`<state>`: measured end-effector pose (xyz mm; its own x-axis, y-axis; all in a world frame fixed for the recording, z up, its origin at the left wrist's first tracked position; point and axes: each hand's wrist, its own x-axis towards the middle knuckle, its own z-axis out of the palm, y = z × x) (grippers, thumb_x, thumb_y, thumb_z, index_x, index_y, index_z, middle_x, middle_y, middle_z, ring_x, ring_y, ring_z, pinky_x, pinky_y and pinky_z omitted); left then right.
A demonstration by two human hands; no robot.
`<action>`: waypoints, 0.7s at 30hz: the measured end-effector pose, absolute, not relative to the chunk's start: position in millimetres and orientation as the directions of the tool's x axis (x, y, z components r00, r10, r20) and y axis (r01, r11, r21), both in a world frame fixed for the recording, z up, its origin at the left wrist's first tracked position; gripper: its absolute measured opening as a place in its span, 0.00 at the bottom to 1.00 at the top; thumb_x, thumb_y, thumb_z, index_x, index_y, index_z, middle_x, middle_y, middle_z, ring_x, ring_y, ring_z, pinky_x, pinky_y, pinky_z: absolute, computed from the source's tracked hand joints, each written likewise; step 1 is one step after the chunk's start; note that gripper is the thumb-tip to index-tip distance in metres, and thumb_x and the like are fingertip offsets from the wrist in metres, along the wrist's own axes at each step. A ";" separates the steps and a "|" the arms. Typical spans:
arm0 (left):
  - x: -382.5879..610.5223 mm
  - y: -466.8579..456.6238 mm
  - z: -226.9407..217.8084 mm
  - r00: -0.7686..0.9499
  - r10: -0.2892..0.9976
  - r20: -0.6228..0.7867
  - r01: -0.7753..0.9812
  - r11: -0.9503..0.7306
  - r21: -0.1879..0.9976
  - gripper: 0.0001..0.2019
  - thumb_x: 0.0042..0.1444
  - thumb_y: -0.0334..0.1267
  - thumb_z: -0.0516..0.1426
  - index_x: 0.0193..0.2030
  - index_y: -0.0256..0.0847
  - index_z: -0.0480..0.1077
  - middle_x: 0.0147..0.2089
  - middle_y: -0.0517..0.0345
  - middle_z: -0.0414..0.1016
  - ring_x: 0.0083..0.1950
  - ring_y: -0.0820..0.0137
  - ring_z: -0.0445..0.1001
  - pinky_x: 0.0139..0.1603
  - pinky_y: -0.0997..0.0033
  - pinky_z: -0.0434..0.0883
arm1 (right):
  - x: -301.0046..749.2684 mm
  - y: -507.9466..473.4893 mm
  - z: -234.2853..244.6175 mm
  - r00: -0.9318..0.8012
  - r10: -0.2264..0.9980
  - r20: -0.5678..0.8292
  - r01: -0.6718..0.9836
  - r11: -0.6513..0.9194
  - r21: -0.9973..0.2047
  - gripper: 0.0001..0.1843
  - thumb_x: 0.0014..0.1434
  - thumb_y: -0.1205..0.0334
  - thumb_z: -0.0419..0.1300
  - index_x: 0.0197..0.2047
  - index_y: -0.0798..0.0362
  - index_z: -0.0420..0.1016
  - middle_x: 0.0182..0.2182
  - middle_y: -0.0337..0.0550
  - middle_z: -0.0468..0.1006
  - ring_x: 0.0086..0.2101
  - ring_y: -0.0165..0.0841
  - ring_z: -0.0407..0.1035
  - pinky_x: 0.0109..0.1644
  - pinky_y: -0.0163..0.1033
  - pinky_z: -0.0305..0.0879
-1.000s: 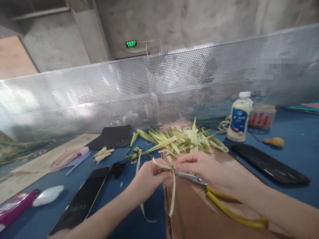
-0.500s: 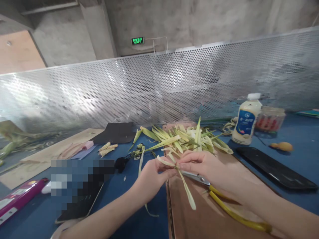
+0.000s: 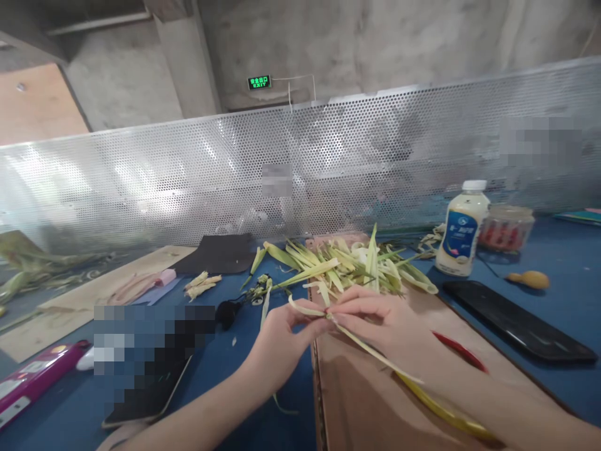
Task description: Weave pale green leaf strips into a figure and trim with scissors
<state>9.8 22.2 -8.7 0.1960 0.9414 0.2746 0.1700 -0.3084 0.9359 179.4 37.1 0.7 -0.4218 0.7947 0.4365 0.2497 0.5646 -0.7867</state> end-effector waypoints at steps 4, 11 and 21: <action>9.1 20.0 -7.5 0.182 0.934 0.308 0.204 -0.342 0.917 0.05 0.48 0.38 0.58 0.31 0.40 0.73 0.35 0.58 0.75 0.39 0.68 0.72 0.43 0.72 0.66 | 179.7 32.1 5.7 -0.421 0.776 0.470 0.270 0.602 -0.751 0.09 0.54 0.65 0.55 0.34 0.50 0.76 0.33 0.40 0.73 0.33 0.28 0.67 0.34 0.35 0.64; 9.0 19.4 -9.2 0.153 0.927 0.343 0.244 -0.372 0.896 0.06 0.48 0.38 0.58 0.32 0.41 0.73 0.36 0.57 0.76 0.40 0.67 0.72 0.44 0.72 0.66 | 178.8 30.9 6.6 -0.406 0.732 0.547 0.291 0.671 -0.682 0.09 0.54 0.66 0.54 0.33 0.51 0.77 0.31 0.40 0.73 0.29 0.26 0.64 0.28 0.31 0.61; 7.3 17.0 -7.6 0.173 0.905 0.389 0.307 -0.425 0.851 0.06 0.48 0.38 0.57 0.33 0.40 0.73 0.35 0.58 0.77 0.40 0.69 0.72 0.45 0.72 0.66 | 176.6 28.4 6.8 -0.326 0.787 0.524 0.267 0.609 -0.747 0.07 0.50 0.65 0.57 0.28 0.52 0.77 0.29 0.41 0.72 0.24 0.25 0.62 0.24 0.32 0.56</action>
